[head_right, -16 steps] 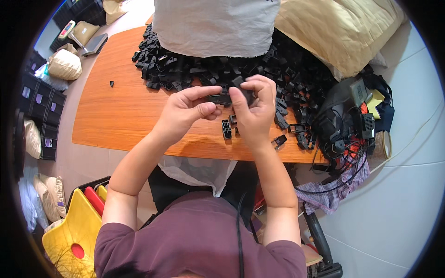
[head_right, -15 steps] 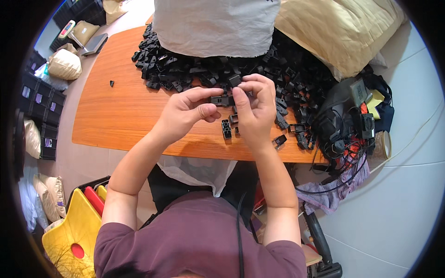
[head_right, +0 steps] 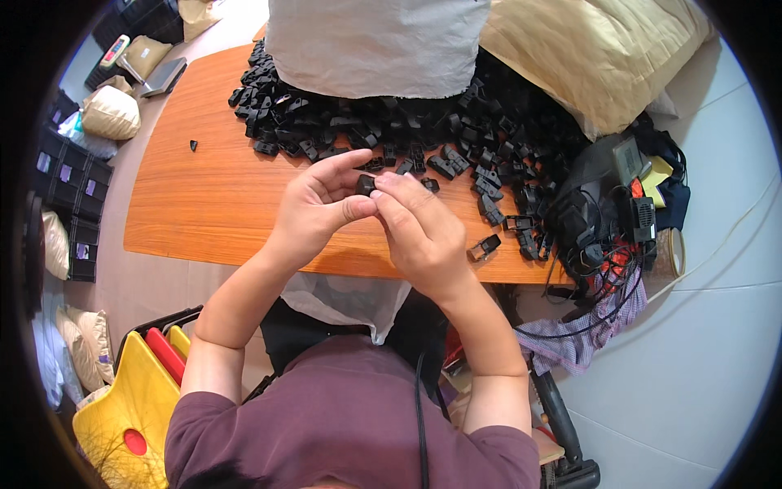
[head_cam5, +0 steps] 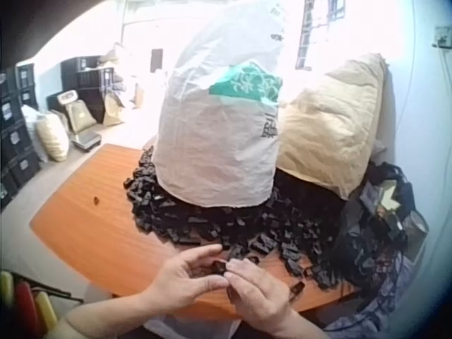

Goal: The person sorts small black mechanical parts by hand, transferring them from a large bulk bag into a smaller white bag.

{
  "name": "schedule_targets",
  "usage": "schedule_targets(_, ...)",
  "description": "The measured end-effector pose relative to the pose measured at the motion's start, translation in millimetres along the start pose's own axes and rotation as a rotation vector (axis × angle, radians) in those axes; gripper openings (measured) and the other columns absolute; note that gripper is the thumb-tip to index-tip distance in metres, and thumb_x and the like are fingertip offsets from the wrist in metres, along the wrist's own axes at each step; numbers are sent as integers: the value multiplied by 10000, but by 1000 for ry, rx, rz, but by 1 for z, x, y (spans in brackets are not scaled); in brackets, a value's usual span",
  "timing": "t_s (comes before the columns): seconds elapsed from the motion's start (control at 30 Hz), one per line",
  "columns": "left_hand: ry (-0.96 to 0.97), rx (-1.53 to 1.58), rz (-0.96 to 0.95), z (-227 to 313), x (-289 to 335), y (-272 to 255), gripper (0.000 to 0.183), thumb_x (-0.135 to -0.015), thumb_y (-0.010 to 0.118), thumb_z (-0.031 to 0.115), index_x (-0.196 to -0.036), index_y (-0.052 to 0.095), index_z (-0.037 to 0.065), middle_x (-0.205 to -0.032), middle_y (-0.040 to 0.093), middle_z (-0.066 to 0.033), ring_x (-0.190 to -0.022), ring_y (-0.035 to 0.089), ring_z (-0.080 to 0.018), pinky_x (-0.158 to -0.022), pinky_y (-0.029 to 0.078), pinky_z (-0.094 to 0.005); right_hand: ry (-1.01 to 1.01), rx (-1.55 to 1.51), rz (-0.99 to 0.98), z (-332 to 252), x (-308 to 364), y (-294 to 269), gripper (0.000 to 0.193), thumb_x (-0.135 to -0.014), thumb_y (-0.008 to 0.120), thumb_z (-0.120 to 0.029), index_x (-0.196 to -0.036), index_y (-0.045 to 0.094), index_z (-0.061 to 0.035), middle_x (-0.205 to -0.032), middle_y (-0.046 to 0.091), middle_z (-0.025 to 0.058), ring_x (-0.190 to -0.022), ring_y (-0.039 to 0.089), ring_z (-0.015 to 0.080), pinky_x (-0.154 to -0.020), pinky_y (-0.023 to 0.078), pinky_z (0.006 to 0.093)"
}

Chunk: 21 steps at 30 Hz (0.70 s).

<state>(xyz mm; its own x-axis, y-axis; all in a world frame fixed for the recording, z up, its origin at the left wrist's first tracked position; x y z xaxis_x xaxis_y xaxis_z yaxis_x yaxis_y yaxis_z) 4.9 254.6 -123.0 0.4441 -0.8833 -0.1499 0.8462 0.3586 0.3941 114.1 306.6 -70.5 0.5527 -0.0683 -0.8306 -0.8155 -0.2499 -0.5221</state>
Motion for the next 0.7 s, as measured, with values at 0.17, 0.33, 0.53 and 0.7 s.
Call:
schedule_targets(0.17, -214, -96, -73, -19, 26, -8, 508, -801, 654, 82, -1246, 427, -10, -956, 619, -94, -869, 569, -101, -778, 464, -248, 211, -59, -133, -15, 30, 1, 359, -673, 710, -28, -1004, 576, 4, -964, 620, 150, -842, 628, 285, -703, 524, 335)
schedule_targets(0.33, -72, -1014, -233, -25, 5, -24, 468, -787, 634, 241, -1198, 498, 62, -920, 618, -94, -867, 594, -233, -752, 473, -304, 313, -132, -534, -37, 82, 27, 305, -677, 695, -110, -951, 581, -39, -894, 597, 108, -807, 587, 264, -674, 490, 331)
schedule_targets(0.53, 339, -1693, -60, -29, -46, -24, 279, -740, 645, 163, -1001, 594, 81, -941, 583, -89, -926, 532, -250, -717, 477, -339, 252, 187, -294, 20, 35, 4, 156, -695, 677, -55, -838, 617, -68, -882, 603, 76, -823, 569, 239, -692, 471, 338)
schedule_targets(0.7, 120, -1115, 60, -18, -44, -36, 343, -785, 610, 107, -1118, 542, 54, -906, 598, -75, -905, 584, -208, -731, 491, -309, 427, 478, -453, 118, 24, 16, 194, -733, 644, -131, -914, 639, -61, -899, 587, 96, -861, 552, 281, -742, 461, 358)
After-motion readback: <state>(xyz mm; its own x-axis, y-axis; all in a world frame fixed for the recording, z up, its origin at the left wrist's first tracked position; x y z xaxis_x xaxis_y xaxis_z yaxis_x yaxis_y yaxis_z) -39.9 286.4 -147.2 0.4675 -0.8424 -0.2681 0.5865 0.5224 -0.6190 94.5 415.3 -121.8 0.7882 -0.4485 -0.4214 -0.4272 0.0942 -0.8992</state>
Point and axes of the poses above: each hand's wrist, its own x-axis away from the middle knuckle, its own y-axis out of the palm, z = x × y, the point moved 7 cm from there along -x, towards the middle knuckle
